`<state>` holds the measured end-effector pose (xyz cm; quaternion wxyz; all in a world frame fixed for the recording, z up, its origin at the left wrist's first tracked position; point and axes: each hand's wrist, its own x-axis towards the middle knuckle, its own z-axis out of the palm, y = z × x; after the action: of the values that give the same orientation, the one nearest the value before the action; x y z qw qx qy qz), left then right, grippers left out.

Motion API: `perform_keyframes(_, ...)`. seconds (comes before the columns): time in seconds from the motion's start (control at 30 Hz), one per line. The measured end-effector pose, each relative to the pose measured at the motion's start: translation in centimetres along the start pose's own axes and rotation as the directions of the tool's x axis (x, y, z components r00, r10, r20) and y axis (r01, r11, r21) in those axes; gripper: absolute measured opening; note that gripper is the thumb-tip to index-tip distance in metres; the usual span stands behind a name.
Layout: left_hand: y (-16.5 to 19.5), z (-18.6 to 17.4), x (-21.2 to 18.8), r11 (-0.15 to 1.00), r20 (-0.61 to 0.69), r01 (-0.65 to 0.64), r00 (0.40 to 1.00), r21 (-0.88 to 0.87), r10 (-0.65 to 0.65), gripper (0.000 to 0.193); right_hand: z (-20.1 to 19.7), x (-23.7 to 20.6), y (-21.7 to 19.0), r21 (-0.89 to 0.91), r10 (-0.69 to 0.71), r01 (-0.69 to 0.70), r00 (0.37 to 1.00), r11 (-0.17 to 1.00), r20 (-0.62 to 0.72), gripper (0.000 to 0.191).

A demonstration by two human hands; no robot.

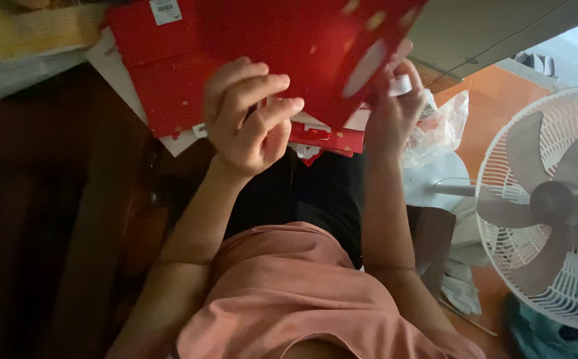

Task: The person sits with a red Valentine's Day paper gift bag on their lap and attaches its ribbon handle, threading the ribbon ends through the bag's punched holes and knotting them. They then set the finished bag on the table with other completed bags and begin attaching the handle of another bag.

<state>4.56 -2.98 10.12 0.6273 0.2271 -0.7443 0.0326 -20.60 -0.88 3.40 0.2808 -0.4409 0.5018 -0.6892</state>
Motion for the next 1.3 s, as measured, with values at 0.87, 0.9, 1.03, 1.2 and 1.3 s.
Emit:
perform_keyframes(0.87, -2.7, 11.1, -7.0, 0.888, 0.464, 0.399, 0.757, 0.23, -0.46, 0.025, 2.3, -2.9, -2.3, -0.678, 0.04, 0.071, 0.988, 0.732, 0.147, 0.035)
perform_keyframes(0.9, -2.9, 11.0, -7.1, 0.891, 0.475, 0.416, 0.756, 0.184, -0.451, 0.023, 2.1, -2.9, -2.1, -0.682, 0.005, 0.103, 0.988, 0.724, 0.155, 0.036)
perform_keyframes(1.03, -3.5, 10.5, -7.1, 0.853, 0.544, 0.521, 0.712, 0.015, -0.444, 0.024, 1.7, -3.3, -1.5, -0.655, -0.044, 0.131, 0.988, 0.744, 0.148, 0.036)
perform_keyframes(1.2, -4.3, 9.8, -6.3, 0.772, 0.513, 0.587, 0.754, -0.245, -0.41, 0.016, 2.3, -3.3, -1.1, -0.562, -0.038, 0.091, 0.994, 0.822, 0.106, 0.031)
perform_keyframes(1.3, -4.1, 9.5, -5.9, 0.741, 0.469, 0.577, 0.789, -0.342, -0.398, 0.014, 2.7, -2.7, -0.9, -0.417, 0.077, -0.022, 0.99, 0.909, 0.114, 0.031)
